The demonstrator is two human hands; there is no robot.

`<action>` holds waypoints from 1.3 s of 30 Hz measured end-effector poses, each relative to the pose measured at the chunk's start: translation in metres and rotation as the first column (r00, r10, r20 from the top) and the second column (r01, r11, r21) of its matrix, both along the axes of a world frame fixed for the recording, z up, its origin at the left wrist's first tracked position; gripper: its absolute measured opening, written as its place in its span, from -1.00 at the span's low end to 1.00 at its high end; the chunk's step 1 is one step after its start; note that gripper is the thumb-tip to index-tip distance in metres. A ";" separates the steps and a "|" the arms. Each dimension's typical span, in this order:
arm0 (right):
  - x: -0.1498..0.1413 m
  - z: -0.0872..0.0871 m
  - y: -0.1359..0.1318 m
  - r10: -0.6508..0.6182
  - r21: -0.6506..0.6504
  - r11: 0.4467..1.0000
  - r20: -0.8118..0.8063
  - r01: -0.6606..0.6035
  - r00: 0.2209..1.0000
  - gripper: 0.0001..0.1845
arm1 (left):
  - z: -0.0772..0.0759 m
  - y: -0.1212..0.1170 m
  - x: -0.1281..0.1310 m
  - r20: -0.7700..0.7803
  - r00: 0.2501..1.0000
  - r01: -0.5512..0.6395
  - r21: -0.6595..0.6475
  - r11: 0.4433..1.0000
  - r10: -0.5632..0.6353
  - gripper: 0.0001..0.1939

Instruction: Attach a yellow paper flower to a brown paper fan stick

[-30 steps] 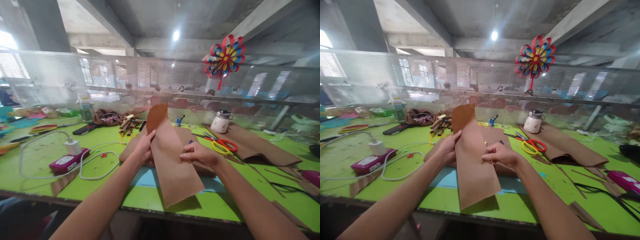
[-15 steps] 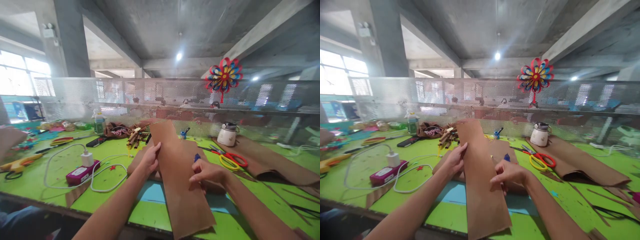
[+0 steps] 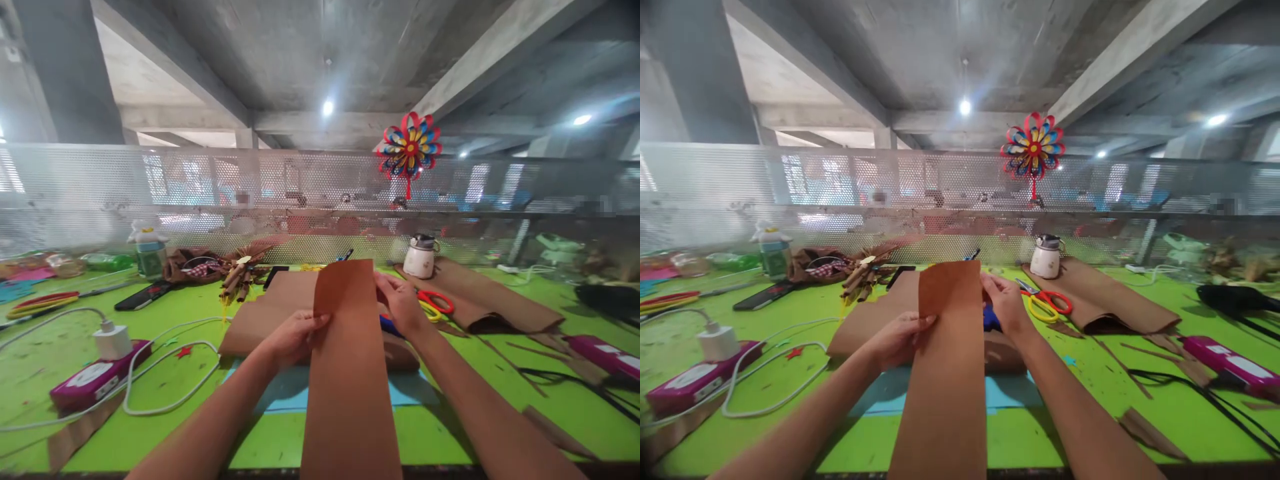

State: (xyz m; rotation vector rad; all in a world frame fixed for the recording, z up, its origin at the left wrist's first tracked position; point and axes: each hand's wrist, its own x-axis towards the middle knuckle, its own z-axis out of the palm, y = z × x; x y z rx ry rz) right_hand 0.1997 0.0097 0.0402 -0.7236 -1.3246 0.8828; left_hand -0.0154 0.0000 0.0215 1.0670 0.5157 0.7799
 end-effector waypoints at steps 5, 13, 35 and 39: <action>0.000 0.002 -0.002 -0.110 0.054 0.993 0.012 0.109 0.994 -0.69 | -0.005 0.000 0.002 -0.132 0.989 0.062 0.006 0.998 -0.060 -0.76; -0.012 0.000 -0.017 -0.136 0.059 0.991 0.320 0.123 0.938 -0.77 | 0.008 -0.005 0.002 -0.135 0.991 -0.004 0.158 0.988 0.026 -0.63; -0.015 -0.009 -0.013 0.200 -0.314 0.932 0.036 -0.179 0.979 -0.75 | 0.006 0.005 0.001 -0.166 0.966 -0.161 0.208 0.965 0.197 -0.56; -0.015 -0.008 -0.013 0.191 -0.320 0.931 0.018 -0.175 0.981 -0.77 | 0.005 0.006 0.001 -0.226 0.950 -0.170 0.207 0.963 0.216 -0.52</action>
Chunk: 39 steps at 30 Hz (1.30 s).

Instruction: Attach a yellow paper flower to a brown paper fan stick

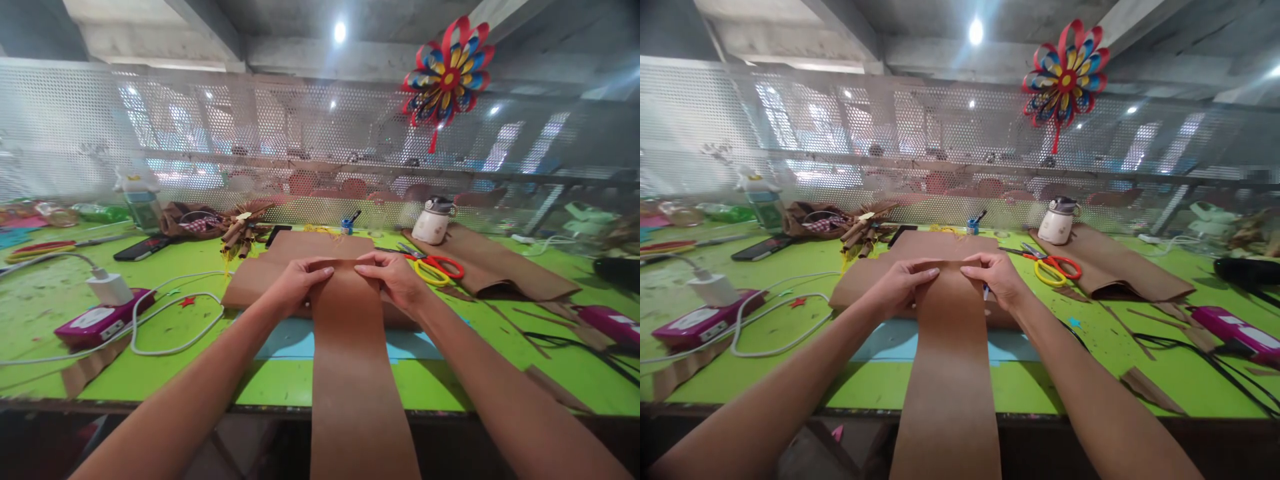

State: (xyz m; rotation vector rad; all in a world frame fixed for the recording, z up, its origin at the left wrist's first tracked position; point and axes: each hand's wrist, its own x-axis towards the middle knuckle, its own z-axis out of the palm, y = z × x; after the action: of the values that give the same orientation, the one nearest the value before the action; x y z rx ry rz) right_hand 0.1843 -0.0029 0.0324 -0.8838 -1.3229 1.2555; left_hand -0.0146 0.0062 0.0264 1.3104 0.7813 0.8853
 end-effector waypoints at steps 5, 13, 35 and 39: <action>-0.003 0.001 -0.003 -0.011 -0.024 1.000 -0.010 0.011 1.000 -0.76 | -0.002 0.002 -0.001 -0.012 1.000 0.020 0.014 1.000 -0.019 -0.51; 0.021 -0.007 0.024 -0.366 -0.005 0.927 -0.222 0.374 0.904 -0.85 | -0.003 0.003 0.006 0.103 0.984 0.152 -0.087 0.984 -0.143 -0.78; 0.092 -0.032 0.076 -0.656 0.225 0.679 -0.243 0.699 0.715 -0.91 | -0.007 -0.007 0.006 0.010 0.978 0.207 -0.160 0.965 -0.208 -0.81; 0.092 -0.036 0.079 -0.653 0.221 0.685 -0.238 0.694 0.719 -0.90 | -0.008 -0.005 0.005 -0.011 0.977 0.209 -0.147 0.967 -0.212 -0.80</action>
State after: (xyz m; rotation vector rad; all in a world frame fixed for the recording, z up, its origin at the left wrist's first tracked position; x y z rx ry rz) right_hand 0.2761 0.0757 -0.0035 -0.9252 -0.8929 0.4983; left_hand -0.0098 0.0012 0.0185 1.2525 0.6989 0.6312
